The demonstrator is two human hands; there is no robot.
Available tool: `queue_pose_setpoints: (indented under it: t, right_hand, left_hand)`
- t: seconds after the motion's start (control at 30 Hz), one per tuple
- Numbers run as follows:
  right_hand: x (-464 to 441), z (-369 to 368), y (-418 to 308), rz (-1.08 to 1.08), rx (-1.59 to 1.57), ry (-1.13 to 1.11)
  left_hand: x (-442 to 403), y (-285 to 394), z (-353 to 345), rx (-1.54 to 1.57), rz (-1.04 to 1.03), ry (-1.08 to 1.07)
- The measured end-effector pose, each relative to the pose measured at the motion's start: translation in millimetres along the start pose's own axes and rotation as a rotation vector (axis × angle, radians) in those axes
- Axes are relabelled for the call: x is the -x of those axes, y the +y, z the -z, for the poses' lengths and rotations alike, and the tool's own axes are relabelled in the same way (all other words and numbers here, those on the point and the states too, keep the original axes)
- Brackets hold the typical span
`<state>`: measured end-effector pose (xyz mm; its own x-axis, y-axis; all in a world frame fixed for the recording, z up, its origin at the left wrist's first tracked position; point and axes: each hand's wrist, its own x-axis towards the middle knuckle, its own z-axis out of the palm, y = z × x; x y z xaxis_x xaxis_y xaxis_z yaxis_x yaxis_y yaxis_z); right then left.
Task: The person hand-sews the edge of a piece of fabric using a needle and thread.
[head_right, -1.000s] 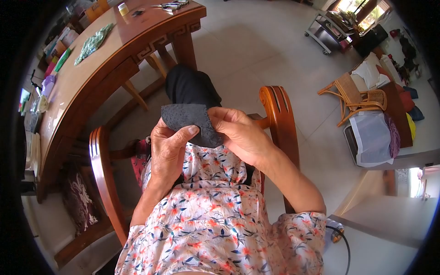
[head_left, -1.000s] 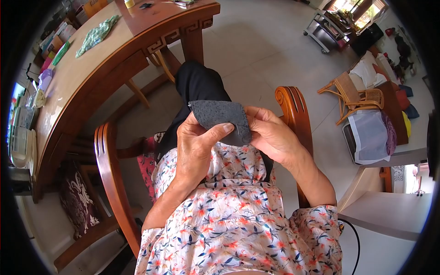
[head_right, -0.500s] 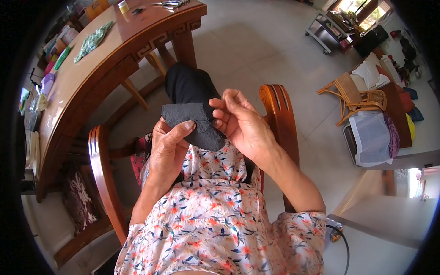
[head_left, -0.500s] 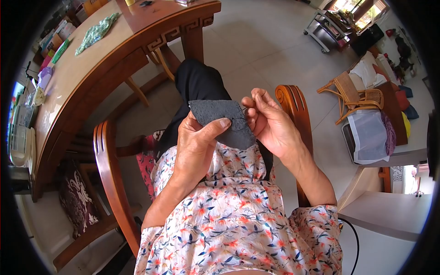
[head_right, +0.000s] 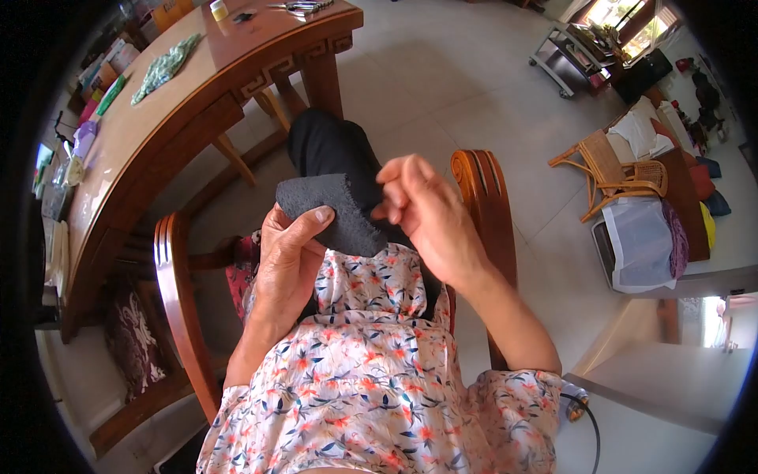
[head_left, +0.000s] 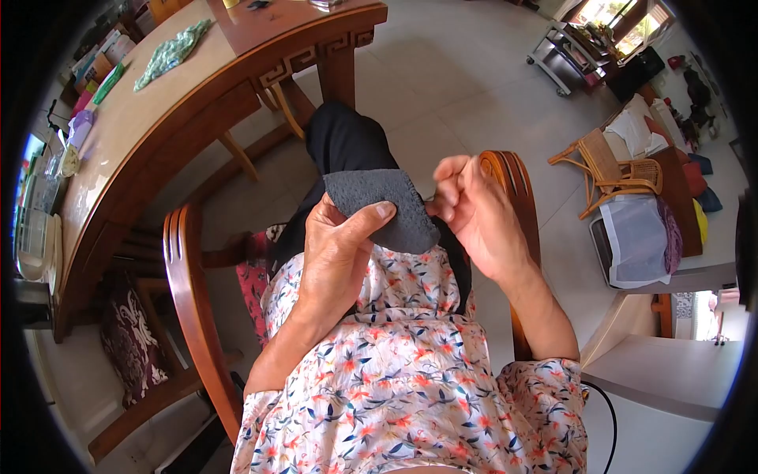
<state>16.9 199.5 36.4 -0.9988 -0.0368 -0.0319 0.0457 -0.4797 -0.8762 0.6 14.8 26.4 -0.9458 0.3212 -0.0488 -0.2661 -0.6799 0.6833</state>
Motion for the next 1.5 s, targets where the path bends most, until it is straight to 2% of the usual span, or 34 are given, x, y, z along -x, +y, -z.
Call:
queue_pose_setpoints:
  t: [0.07,0.1,0.17,0.23,0.3,0.33,0.37,0.43,0.5,0.57,0.7,0.77,0.87,0.93,1.0,1.03,1.1,1.5]
  right_hand:
    - [8.8,-18.4,-4.8,0.068,0.388,-0.079]
    - [8.9,-18.8,-2.7,0.069,0.389,-0.079]
    - [8.3,-17.6,2.0,0.059,0.635,-0.078]
    - [7.3,-17.9,1.3,0.077,0.633,-0.075]
    - [5.5,-12.4,-0.1,0.141,0.72,-0.186]
    - [5.3,-12.1,-1.6,0.139,0.72,-0.189]
    - [5.6,-12.7,-3.6,0.106,0.726,-0.153]
    - [4.4,-9.7,-5.5,0.074,0.732,-0.114]
    - [1.4,-4.8,-5.0,0.075,0.736,-0.094]
    - [0.8,-5.5,-4.8,0.078,0.724,-0.078]
    - [0.0,-5.0,-5.8,0.058,0.702,-0.055]
    - [1.0,-5.4,-6.9,0.056,0.748,-0.055]
    - [3.2,-6.5,-11.0,0.035,0.837,-0.074]
    - [4.0,-9.3,-12.8,0.013,0.879,-0.09]
    - [3.7,-13.9,-11.5,0.043,0.536,-0.016]
    - [3.1,-10.3,-9.7,0.043,0.535,-0.016]
    - [0.7,2.5,-5.8,0.019,0.27,-0.045]
    - [3.0,7.6,2.6,0.069,0.489,-0.069]
  left_hand:
    - [0.2,-2.3,3.4,-0.032,-0.006,-0.017]
    - [0.4,-3.0,4.7,-0.062,-0.011,-0.034]
    - [2.4,0.5,3.0,-0.023,0.059,-0.054]
    - [0.7,2.0,5.8,0.017,0.13,-0.071]
    - [-12.4,2.6,11.9,0.497,0.484,-0.112]
    - [-18.0,2.3,11.0,0.488,0.516,-0.122]
    - [-20.1,1.8,10.4,0.49,0.516,-0.121]
    - [-22.6,1.1,8.4,0.268,0.371,-0.073]
    - [-21.5,-0.2,11.1,0.259,0.339,-0.063]
    - [-20.4,-8.7,20.0,0.126,0.218,0.045]
    - [-11.7,-2.9,16.5,0.157,0.235,0.045]
    - [-10.1,-3.4,10.2,-0.037,0.134,-0.041]
    - [-8.2,-2.7,6.9,-0.098,0.167,-0.039]
    - [-7.0,-4.1,6.5,-0.084,0.162,-0.023]
    - [-6.4,-4.6,5.1,-0.071,0.158,-0.005]
    - [-5.9,-3.6,3.0,-0.061,0.146,0.014]
    - [-5.8,-3.0,2.6,-0.053,0.134,0.034]
    - [-4.8,-0.8,3.9,-0.02,0.111,0.036]
